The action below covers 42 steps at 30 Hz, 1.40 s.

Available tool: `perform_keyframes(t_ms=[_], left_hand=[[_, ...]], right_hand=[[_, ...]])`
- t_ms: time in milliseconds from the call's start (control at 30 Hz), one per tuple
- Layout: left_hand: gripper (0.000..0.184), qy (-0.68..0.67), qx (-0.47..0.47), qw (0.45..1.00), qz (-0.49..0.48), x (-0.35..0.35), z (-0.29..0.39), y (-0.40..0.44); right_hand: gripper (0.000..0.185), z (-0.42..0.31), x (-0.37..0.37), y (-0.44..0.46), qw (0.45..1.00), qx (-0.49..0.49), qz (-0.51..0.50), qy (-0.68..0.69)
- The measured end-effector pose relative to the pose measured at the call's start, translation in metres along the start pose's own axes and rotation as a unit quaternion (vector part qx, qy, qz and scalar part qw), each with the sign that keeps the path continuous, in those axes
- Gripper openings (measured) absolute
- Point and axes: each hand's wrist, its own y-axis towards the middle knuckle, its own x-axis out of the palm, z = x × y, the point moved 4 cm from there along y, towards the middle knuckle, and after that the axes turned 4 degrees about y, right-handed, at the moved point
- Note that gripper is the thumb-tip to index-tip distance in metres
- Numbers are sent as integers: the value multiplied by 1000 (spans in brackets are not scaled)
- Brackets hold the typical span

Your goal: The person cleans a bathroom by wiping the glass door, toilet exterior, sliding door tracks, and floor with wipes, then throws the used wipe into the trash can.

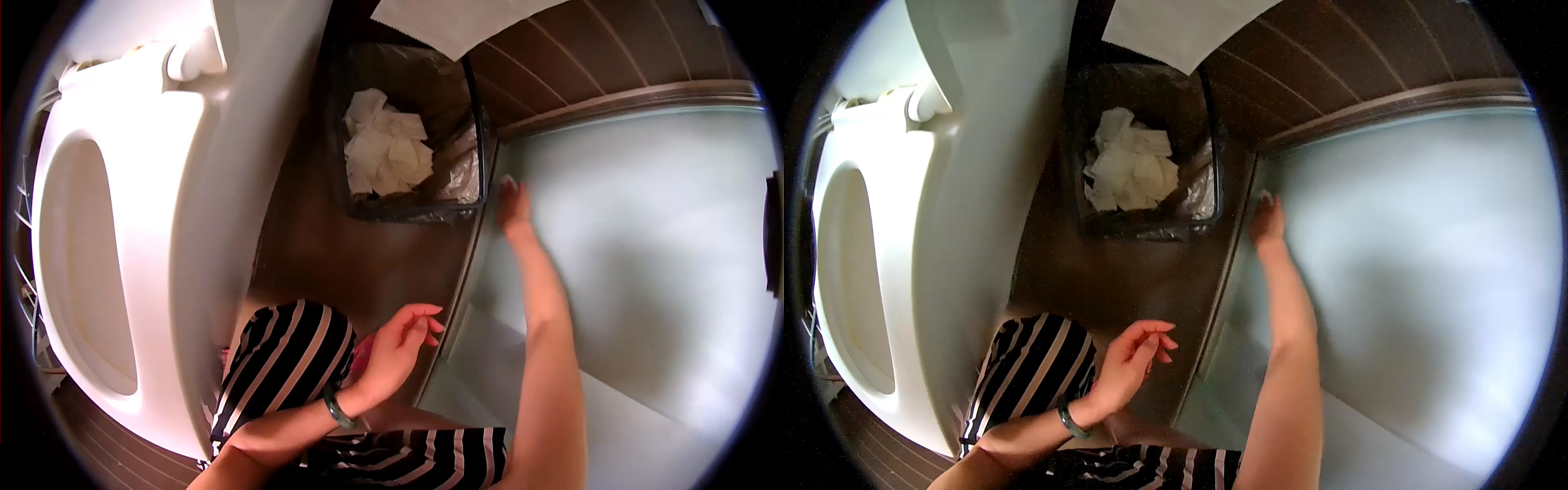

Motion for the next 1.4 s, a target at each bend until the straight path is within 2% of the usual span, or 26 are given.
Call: perform_keyframes(t_ms=[133, 200, 267, 300, 333, 367, 400, 500, 533, 600, 633, 667, 700, 733, 833, 867, 900, 967, 1000, 1067, 1200, 1233, 1300, 1367, 1400], left_hand=[[24, -11, 7, 1000, -18, 0, -11, -1], [24, -12, 20, 1000, -19, -1, -13, 1], [24, 7, 37, 999, -16, -2, -8, -2], [24, 5, 37, 999, -25, -3, -6, -4], [24, -1, 37, 999, -21, -4, -6, -6], [24, -9, 39, 999, -13, -5, -8, -5], [23, -16, 61, 998, -2, -7, -11, -3], [23, -36, 22, 999, 23, -16, 0, -3], [23, -30, 27, 999, 28, -17, 1, -4], [23, -23, 17, 1000, 13, -15, 3, -12], [23, -20, 6, 1000, 5, -13, 3, -17], [23, 0, 10, 1000, -2, -10, 4, -20], [22, -20, 1, 1000, -9, -7, 3, -21], [22, -29, 0, 1000, -9, -4, 4, -23], [22, -47, -8, 999, 2, -2, 13, -24], [22, -47, -23, 999, 16, -5, 14, -22], [23, -47, -38, 998, 29, -8, 14, -21], [23, -73, -34, 995, 53, -7, 16, -15], [23, -53, -24, 996, 61, -7, 18, -12], [22, -17, -7, 997, 73, -5, 23, -8], [21, -22, -19, 996, 87, -4, 23, 4], [21, -18, -22, 996, 89, -4, 24, 7], [21, -36, -44, 992, 116, -2, 28, 8], [20, -48, -55, 990, 118, -3, 21, 8], [20, -52, -50, 991, 116, -1, 21, 7]], right_hand=[[53, -71, 2, -118, 996, -72, -43, -1], [52, -115, 57, -162, 997, -43, -49, 48], [50, -148, 47, -235, 975, -152, -163, -7], [50, -148, 49, -259, 975, -145, -168, -8], [50, -147, 34, -280, 969, -193, -151, -19], [51, -135, 24, -281, 957, -225, -183, -27], [52, -117, -15, -285, 942, -256, -215, -33], [52, -49, -14, -189, 991, -102, 9, -91], [42, -29, -16, -160, 989, -36, 134, -59], [33, -4, -39, -122, 973, 36, 160, 160], [33, -7, -30, -107, 972, 43, 162, 164], [29, -11, -17, -89, 933, 101, 142, 316], [27, -13, -4, -73, 866, 153, 120, 460], [30, -16, -20, -73, 827, 70, 227, 510], [29, -11, -35, -40, 806, 114, 258, 521], [38, -5, -45, -28, 819, 91, 328, 462], [37, -2, -34, -5, 779, 124, 384, 481], [39, 12, -49, 29, 817, 116, 351, 443], [39, 9, -52, 41, 813, 111, 356, 448], [41, 0, -57, 70, 930, 134, 226, 258], [44, -26, -22, 121, 942, 172, 210, 197], [43, -28, -22, 121, 918, 209, 265, 207], [43, -39, -13, 114, 896, 239, 302, 219], [41, -34, -3, 119, 847, 258, 319, 339], [40, -38, 0, 114, 790, 278, 324, 440]])
